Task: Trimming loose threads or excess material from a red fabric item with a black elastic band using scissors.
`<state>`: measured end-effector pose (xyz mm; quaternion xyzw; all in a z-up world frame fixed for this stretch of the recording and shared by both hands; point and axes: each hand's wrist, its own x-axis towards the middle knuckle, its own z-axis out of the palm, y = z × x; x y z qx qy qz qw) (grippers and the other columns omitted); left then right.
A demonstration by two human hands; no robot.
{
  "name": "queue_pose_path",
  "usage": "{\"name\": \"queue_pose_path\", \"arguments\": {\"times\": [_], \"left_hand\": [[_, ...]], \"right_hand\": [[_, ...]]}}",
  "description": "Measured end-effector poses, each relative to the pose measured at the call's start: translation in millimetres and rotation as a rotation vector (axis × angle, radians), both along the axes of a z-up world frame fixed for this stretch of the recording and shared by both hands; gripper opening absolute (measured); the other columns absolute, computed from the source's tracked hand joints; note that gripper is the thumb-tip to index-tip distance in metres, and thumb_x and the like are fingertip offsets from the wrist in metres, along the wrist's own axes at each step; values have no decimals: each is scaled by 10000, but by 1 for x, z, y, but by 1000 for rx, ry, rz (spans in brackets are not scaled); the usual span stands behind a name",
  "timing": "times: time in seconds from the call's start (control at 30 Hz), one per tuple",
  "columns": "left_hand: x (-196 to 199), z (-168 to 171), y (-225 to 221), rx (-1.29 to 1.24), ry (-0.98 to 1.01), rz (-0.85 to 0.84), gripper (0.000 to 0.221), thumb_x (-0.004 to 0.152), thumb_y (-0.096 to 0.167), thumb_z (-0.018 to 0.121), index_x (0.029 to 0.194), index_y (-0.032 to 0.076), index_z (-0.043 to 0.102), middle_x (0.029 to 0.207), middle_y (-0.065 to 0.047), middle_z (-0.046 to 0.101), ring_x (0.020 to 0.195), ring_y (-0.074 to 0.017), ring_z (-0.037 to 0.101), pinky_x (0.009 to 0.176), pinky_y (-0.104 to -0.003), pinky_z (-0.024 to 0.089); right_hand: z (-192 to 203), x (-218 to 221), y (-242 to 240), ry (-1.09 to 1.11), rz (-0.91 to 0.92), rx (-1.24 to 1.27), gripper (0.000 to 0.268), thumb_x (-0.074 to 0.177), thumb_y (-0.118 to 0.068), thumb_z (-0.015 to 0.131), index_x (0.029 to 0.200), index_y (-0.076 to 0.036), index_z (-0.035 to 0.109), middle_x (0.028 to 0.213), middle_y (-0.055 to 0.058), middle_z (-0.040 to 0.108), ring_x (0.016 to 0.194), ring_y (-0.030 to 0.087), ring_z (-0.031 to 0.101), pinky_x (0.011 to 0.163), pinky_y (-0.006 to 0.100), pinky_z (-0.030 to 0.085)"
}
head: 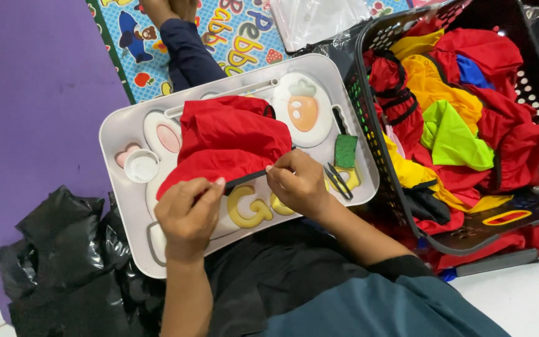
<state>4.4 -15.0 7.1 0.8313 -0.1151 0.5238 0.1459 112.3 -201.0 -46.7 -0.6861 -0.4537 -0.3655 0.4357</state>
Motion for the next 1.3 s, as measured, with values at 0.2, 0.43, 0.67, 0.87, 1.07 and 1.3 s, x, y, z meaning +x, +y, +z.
{"name": "queue_pose_path", "arguments": {"times": [0.2,0.43,0.67,0.87,1.07,1.3], "left_hand": [[13,8,-6,-25,-50,-81,217,912,-12,782,719,67,721,740,-88,621,496,-227,517,466,-352,460],[10,19,32,13,-115,6,274,943,-31,779,690,46,705,738,-101,626,529,-245,520,470,-369,428],[-1,41,32,-25,-3,129,211,803,-117,882,784,41,744,817,-79,645,744,-257,624,643,-382,526],[-7,48,30,3,38,180,252,764,-116,888,847,99,787,845,-50,650,804,-252,601,670,-397,526],[-13,50,37,-407,532,17,181,848,-115,867,995,-84,766,941,-140,674,811,-263,589,744,-367,471],[-28,38,52,-1022,814,-178,144,1046,24,584,967,-72,658,769,-12,536,681,-88,403,662,-211,334]], "right_hand": [[25,3,10,26,92,17,87,837,-41,800,878,-68,728,881,137,699,531,249,580,508,353,511],[22,43,13,-156,45,63,92,840,42,827,787,-30,805,796,161,669,451,238,505,429,315,456],[37,37,9,-41,-25,14,227,857,215,776,899,49,627,953,163,587,684,239,536,553,367,442],[33,34,3,1,63,29,269,879,252,742,969,27,624,999,169,553,628,213,445,524,352,374],[47,34,4,447,403,-133,164,934,169,787,1036,94,683,987,211,661,748,244,514,659,349,412],[45,40,-9,909,515,-162,13,1084,67,603,1087,79,598,953,88,538,756,130,414,706,244,344]]}}
